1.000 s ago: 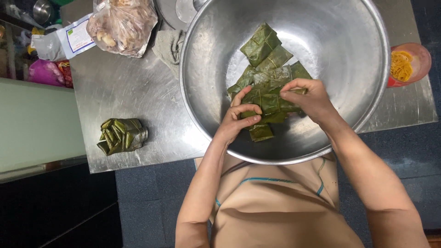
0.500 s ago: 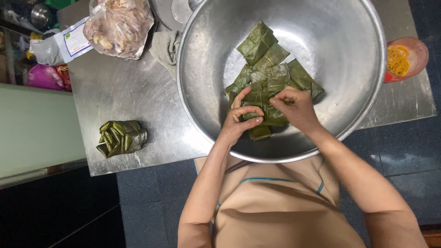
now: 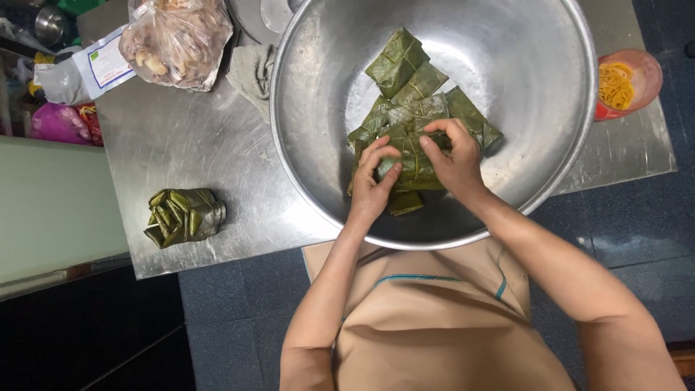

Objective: Organizing and inspecting leaf-wrapped food packets in a large metal bowl on a production floor.

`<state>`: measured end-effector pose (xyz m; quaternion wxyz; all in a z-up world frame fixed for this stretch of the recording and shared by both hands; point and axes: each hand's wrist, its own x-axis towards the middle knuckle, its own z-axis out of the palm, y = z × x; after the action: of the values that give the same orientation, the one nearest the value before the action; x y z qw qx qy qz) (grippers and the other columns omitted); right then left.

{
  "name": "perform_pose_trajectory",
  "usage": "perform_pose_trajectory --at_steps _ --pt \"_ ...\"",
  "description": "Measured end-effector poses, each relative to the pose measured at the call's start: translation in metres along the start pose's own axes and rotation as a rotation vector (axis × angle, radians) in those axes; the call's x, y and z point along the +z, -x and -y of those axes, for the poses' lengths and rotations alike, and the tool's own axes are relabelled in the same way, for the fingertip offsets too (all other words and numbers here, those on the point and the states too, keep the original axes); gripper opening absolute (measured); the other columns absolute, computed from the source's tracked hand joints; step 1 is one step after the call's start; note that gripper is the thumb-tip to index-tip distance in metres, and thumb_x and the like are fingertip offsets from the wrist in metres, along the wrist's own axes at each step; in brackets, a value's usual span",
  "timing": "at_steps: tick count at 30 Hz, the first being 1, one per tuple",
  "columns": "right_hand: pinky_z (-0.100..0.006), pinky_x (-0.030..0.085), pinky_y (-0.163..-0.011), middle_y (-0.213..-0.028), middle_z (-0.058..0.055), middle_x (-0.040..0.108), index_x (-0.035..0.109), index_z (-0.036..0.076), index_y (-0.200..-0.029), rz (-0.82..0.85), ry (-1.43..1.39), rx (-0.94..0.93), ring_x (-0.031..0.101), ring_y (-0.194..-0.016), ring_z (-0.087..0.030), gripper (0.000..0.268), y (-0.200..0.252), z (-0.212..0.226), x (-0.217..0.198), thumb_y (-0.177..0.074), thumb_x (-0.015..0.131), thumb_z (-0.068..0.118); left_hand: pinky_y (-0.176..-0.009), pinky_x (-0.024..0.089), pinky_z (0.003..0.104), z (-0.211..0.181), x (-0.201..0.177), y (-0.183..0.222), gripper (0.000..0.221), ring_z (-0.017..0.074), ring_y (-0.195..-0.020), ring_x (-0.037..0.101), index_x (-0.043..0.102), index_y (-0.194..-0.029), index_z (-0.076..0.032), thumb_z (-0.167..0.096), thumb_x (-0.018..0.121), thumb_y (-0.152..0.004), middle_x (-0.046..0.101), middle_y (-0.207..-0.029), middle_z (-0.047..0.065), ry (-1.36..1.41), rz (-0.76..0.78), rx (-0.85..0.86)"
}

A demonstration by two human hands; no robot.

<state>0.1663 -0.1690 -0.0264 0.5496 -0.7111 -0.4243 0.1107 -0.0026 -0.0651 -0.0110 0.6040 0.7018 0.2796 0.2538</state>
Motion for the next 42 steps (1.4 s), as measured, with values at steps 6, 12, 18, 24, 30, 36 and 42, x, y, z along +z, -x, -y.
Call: perform_pose_trajectory --at_steps 6,12,18,24,30,36,42 --pt "-0.045 0.052 -0.084 -0.092 -0.006 0.071 0.073 0.012 -0.099 -0.005 0.052 -0.086 0.069 -0.093 -0.034 0.007 -0.008 -0.003 0.027 -0.102 0.075 0.018 -0.121 0.029 0.051 -0.004 -0.006 0.002 0.06 0.0294 -0.145 0.044 0.048 -0.149 -0.016 -0.005 0.072 -0.096 0.061 -0.142 0.011 0.041 -0.062 0.024" --pt "-0.054 0.036 -0.115 -0.138 -0.023 0.056 0.053 0.002 -0.14 -0.083 -0.04 0.205 0.049 -0.134 -0.041 0.041 -0.016 0.012 -0.015 -0.109 0.068 0.022 -0.121 0.026 0.063 -0.021 -0.004 -0.011 0.055 0.0497 -0.148 0.033 0.044 -0.151 -0.014 -0.04 0.054 -0.104 0.035 -0.16 0.025 -0.154 -0.04 -0.166" --pt "-0.058 0.013 -0.127 -0.165 -0.03 0.027 0.036 0.004 -0.159 0.088 -0.28 0.821 0.02 -0.155 -0.046 0.072 -0.012 0.079 -0.006 -0.108 0.041 0.054 -0.121 0.027 0.057 -0.012 0.017 -0.036 0.086 0.0438 -0.146 0.04 0.04 -0.155 -0.032 -0.085 0.043 -0.088 0.04 -0.159 0.02 -0.194 0.102 -0.59" --pt "-0.053 0.021 -0.125 -0.159 -0.029 0.037 0.048 0.01 -0.153 -0.041 -0.438 0.729 0.031 -0.151 -0.041 0.065 -0.021 0.101 -0.001 -0.106 0.053 0.055 -0.11 0.044 0.042 0.033 0.016 -0.021 0.044 0.0296 -0.129 0.06 0.07 -0.131 -0.028 -0.054 0.066 -0.096 0.068 -0.129 0.01 0.174 -0.25 -0.473" --pt "-0.06 0.018 -0.129 -0.156 -0.022 0.051 0.034 0.001 -0.154 0.498 -0.003 -0.324 0.047 -0.147 -0.039 0.07 -0.043 0.22 -0.055 -0.1 0.064 0.035 -0.093 0.055 0.039 0.006 -0.018 -0.022 0.047 0.0281 -0.11 0.067 0.05 -0.145 -0.01 -0.02 0.065 -0.102 0.064 -0.134 0.017 1.078 -0.047 -0.195" --pt "-0.07 0.032 -0.111 -0.168 -0.025 0.015 0.037 0.028 -0.16 0.558 0.446 -0.253 0.02 -0.148 -0.056 0.115 -0.028 0.172 -0.059 -0.064 0.091 0.062 -0.089 0.058 0.035 -0.008 0.012 -0.016 0.041 0.0237 -0.099 0.071 0.059 -0.139 -0.013 -0.02 0.066 -0.1 0.071 -0.116 0.013 1.229 -0.058 -0.381" --pt "-0.049 0.03 -0.124 -0.163 -0.02 0.023 0.037 0.014 -0.157 0.388 0.027 -0.023 0.027 -0.154 -0.039 0.104 -0.039 0.111 -0.072 -0.068 0.089 0.018 -0.11 0.045 0.048 -0.045 -0.01 -0.007 0.076 0.0343 -0.142 0.047 0.042 -0.153 -0.005 -0.059 0.044 -0.1 0.04 -0.16 0.023 1.092 -0.001 -0.209"
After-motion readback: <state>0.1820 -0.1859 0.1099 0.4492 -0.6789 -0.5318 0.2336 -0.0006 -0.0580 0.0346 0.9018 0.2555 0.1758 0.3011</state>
